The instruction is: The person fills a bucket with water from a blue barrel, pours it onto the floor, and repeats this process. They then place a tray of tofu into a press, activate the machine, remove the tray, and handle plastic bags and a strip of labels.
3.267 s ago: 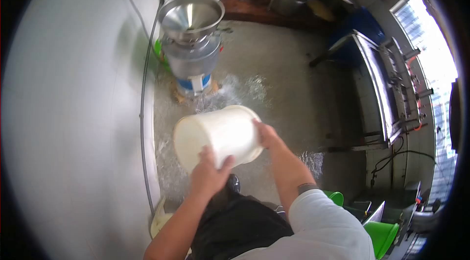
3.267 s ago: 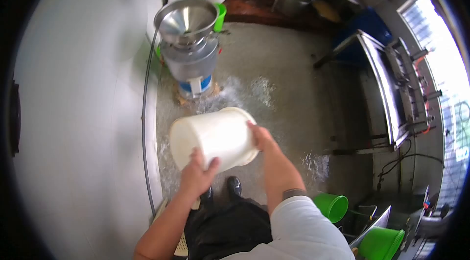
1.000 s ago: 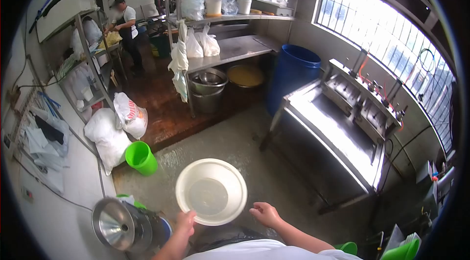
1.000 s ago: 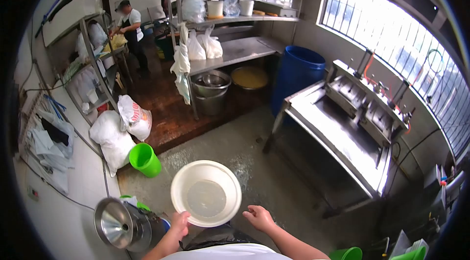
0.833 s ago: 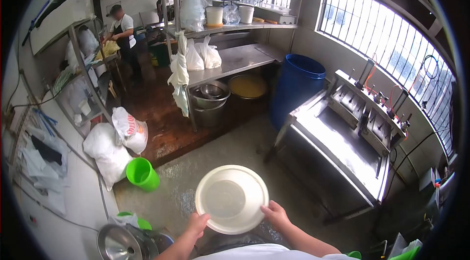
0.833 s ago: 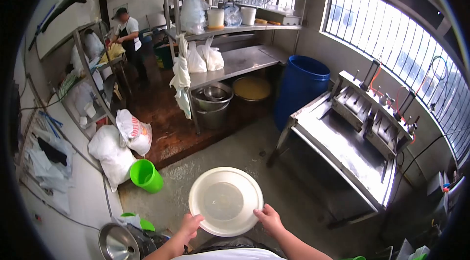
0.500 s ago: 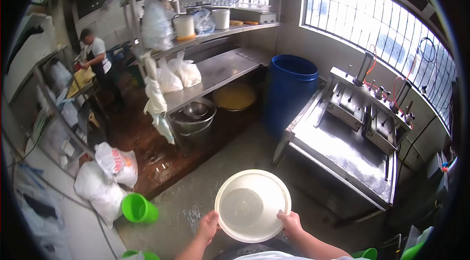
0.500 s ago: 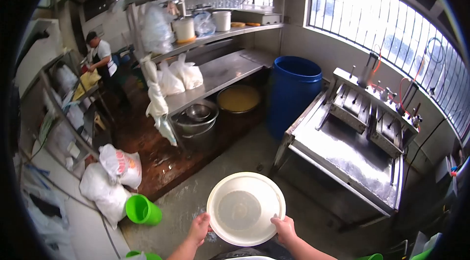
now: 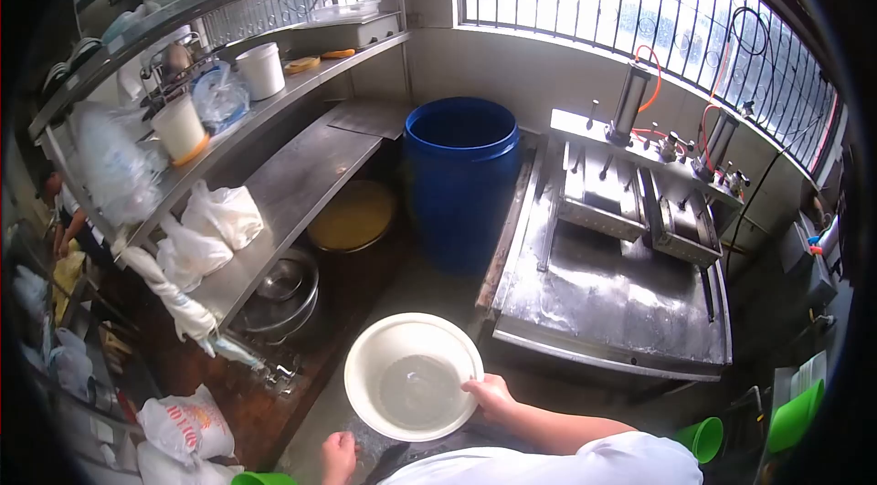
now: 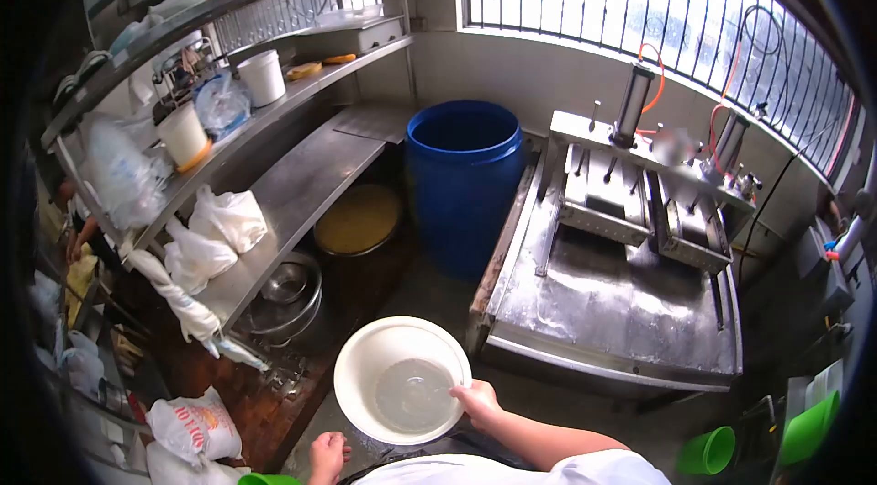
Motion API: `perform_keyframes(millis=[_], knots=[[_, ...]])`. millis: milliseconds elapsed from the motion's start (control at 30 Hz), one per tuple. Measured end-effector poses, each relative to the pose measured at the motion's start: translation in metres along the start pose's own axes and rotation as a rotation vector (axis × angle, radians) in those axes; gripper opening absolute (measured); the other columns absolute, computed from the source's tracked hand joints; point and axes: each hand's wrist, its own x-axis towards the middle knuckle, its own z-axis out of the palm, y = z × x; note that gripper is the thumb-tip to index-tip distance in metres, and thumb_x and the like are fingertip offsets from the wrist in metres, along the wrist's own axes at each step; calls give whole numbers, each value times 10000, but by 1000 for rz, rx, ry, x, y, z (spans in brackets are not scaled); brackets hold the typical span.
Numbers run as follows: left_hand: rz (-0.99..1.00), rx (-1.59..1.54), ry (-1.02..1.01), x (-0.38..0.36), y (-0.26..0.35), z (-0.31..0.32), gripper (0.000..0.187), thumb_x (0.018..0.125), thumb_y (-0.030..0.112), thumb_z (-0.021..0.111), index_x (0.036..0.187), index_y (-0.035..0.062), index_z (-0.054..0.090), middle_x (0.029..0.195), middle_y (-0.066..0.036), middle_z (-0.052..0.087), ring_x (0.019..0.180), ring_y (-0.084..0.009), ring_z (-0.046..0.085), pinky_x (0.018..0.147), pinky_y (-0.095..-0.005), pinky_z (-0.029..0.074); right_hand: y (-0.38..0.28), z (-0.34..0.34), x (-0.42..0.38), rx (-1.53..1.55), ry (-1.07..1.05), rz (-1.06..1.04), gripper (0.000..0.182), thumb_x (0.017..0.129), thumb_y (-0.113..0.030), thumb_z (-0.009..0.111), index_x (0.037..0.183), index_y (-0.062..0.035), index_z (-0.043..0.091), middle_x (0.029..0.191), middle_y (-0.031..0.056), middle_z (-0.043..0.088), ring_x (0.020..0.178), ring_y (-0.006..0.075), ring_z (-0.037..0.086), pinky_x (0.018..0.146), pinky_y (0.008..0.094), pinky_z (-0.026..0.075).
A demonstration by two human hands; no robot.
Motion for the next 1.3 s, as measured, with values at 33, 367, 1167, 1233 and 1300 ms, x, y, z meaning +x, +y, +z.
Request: perform_keyframes(millis=[33,367,1167,1233,1300], knots=[[-1,-5,-15,23,4,-3,244,1053,225,628,1058,-9,697,927,-79,721,757,-192,735,598,-339,599,-13,7,21,-46,0,-17,293,880,-140,740,1123,21,764,946,133,768,720,212,712,582,356,543],[300,413,-174,233,111,-6,389,1045,345,633,1178,-3,741,1167,-249,745,1097,-449,695,944,-476,547,-168,127,165,62,89,5,340,893,-110,744,1192,45,699,1043,173,733,845,284,747,655,403,622],[194,554,4,540,264,58,312,971,304,723,1036,0,752,908,-208,761,862,-364,749,805,-445,581,-682,29,509,177,549,-833,362,855,-150,634,1140,64,699,896,142,722,682,252,712,584,378,588],[169,596,27,547,279,77,314,971,303,722,1039,-2,752,912,-210,761,864,-368,748,812,-448,581,-695,5,594,-361,738,-815,384,847,-191,612,1125,55,713,937,228,752,727,327,745,693,427,621],[140,599,48,552,301,97,305,972,296,721,1036,-1,752,920,-214,761,870,-367,749,814,-451,581,-706,28,639,-829,937,-719,331,873,-177,572,1088,33,710,1044,290,748,966,430,753,884,504,608]])
